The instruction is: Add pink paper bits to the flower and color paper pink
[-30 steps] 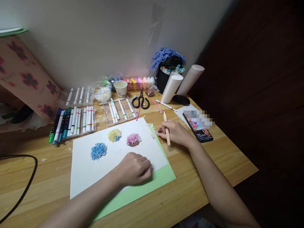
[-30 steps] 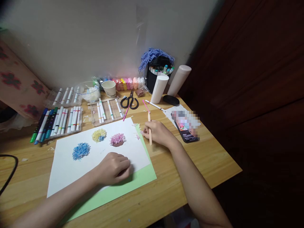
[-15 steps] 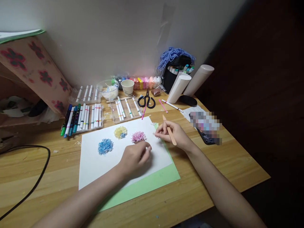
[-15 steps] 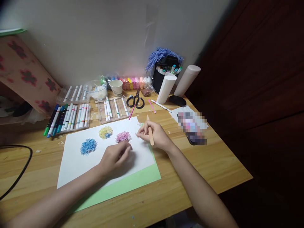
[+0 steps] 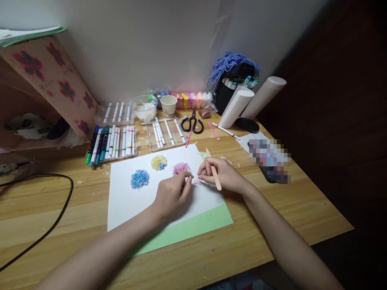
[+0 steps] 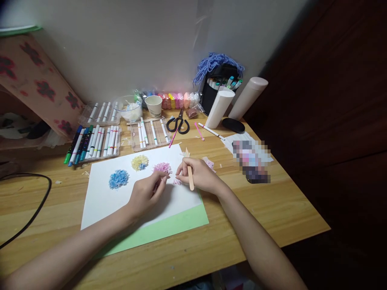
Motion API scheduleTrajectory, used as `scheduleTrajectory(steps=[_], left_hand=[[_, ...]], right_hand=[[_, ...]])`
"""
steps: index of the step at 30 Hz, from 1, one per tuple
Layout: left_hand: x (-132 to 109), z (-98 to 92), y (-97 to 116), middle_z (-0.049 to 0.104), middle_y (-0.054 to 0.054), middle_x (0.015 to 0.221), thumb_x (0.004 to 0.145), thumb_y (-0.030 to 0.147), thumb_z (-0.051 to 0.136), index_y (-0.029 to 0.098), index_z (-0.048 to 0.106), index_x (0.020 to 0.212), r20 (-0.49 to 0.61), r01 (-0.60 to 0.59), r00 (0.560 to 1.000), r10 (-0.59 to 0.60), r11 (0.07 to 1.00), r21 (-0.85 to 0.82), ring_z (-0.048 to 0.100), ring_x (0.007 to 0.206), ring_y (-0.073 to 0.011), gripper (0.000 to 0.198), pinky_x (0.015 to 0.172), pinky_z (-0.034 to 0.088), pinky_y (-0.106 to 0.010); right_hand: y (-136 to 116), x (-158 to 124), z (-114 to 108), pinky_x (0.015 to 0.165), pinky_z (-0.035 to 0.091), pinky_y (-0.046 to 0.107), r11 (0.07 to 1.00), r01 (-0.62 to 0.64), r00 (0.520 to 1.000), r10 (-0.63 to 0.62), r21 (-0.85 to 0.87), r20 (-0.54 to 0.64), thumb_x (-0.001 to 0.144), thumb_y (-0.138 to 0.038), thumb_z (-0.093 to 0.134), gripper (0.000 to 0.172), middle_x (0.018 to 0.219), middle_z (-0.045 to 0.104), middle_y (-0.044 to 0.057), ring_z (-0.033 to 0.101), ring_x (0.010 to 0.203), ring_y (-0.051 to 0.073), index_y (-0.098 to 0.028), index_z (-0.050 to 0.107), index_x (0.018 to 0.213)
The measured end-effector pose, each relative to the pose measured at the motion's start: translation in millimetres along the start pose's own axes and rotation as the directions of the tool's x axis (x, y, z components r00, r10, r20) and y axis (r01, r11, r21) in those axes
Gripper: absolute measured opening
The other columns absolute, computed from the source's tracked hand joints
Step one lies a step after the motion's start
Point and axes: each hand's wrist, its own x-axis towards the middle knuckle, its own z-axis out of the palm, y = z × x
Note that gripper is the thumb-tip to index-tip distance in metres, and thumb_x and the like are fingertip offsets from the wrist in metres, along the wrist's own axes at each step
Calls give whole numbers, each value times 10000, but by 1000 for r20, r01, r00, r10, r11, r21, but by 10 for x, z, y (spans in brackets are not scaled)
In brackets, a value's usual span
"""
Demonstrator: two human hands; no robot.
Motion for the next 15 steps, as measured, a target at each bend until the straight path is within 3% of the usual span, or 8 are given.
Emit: scheduleTrajectory(steps=[3,5,8,12,15], left_hand=[[-9,24,-8,559,34,517,913,247,415,171,585,824,20,-23,1000,22,997,70,499,448,-96,206,487,338,-205],[-15,42,-2,561,29,509,907,255,416,172,580,774,53,-12,999,7,996,90,505,444,-101,227,483,339,-208],[-17,55,16,573,24,509,906,261,421,169,586,775,89,27,995,-36,994,108,518,441,-109,230,480,344,-212],[-10,48,41,631,17,569,905,314,461,168,603,968,104,106,988,-117,989,108,578,494,-130,213,502,379,-220],[-11,46,55,639,17,582,902,340,476,176,606,960,131,133,981,-143,988,84,586,505,-129,218,509,386,-219]], right_hand=[[2,-17,-20,649,417,276,966,20,1000,-15,-258,20,685,-182,701,301,778,649,13,602,733,164,-202,409,618],[0,-23,-9,593,390,251,944,27,998,-8,-329,59,695,-164,680,249,721,620,-4,572,664,145,-200,443,632],[-2,-27,15,542,357,233,938,28,996,2,-347,87,720,-141,641,192,666,591,-19,528,589,124,-198,472,649],[-14,-32,26,574,386,245,956,42,994,-12,-290,105,724,-139,632,195,706,619,-4,557,626,139,-202,460,656],[-33,-40,42,580,395,254,960,61,993,-30,-273,118,725,-136,625,191,722,630,4,560,629,143,-204,458,660]])
